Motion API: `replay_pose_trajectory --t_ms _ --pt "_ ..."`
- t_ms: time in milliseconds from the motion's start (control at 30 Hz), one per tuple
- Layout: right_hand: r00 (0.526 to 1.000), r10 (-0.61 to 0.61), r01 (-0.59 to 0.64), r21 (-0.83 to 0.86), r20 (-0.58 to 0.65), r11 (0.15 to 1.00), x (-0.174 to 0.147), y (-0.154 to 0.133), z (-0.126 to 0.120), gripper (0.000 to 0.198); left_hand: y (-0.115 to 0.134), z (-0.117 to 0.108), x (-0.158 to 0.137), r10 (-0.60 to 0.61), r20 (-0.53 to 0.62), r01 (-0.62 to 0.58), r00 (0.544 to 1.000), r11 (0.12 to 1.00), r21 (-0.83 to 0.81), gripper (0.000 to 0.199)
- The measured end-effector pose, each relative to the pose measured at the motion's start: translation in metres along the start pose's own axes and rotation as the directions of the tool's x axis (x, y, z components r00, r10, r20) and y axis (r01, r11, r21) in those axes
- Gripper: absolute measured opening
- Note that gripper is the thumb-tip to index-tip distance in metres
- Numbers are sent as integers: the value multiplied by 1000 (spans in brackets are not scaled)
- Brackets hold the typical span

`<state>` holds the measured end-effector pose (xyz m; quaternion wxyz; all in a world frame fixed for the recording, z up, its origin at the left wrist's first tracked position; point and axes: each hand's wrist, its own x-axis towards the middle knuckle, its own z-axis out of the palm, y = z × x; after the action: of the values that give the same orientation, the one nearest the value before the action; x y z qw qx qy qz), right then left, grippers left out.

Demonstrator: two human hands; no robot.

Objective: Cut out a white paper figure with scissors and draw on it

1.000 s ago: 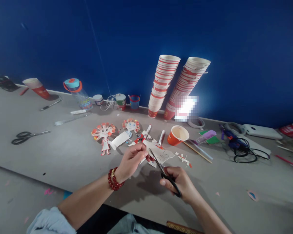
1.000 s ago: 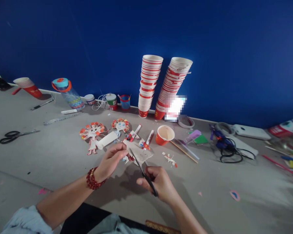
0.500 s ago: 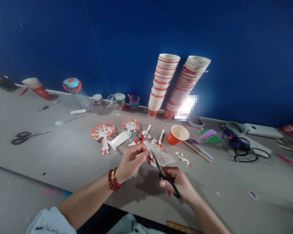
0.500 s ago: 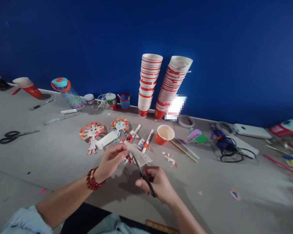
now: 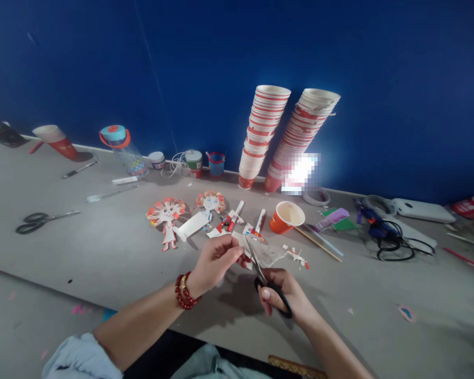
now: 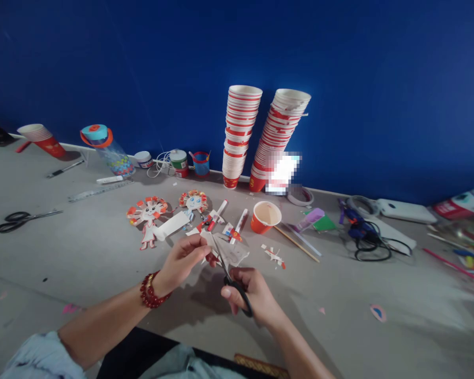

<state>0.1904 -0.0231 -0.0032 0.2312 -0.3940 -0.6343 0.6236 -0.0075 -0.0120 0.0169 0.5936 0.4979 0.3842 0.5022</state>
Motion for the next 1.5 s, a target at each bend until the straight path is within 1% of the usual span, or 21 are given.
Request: replay_pose_trajectory --t_ms 133,233,333,500,933,1300,1500 --pt "1000 -2 2 -2 15 1000 1 1 0 63 1 0 1 -30 -29 30 999 1000 5 20" --pt "1000 -2 2 6 24 1000 2 1 1 63 -1 0 2 -62 -37 60 997 997 -45 19" --pt "1000 -6 6 2 19 1000 2 0 1 63 -3 0 2 -93 -52 88 994 992 -87 19" --pt "1000 12 -12 -2 -6 1000 2 2 1 62 -3 2 1 -125 -58 120 990 989 -85 19" --pt "999 34 -34 13 -14 999 1 1 1 62 -6 0 2 -131 -43 127 990 988 -89 19" --pt "999 49 -49 -18 -24 999 1 1 0 63 -3 0 0 -89 -38 89 995 996 -7 21" --pt "998 49 -49 0 -37 999 1 3 0 63 2 2 0 -68 -25 69 997 997 31 20"
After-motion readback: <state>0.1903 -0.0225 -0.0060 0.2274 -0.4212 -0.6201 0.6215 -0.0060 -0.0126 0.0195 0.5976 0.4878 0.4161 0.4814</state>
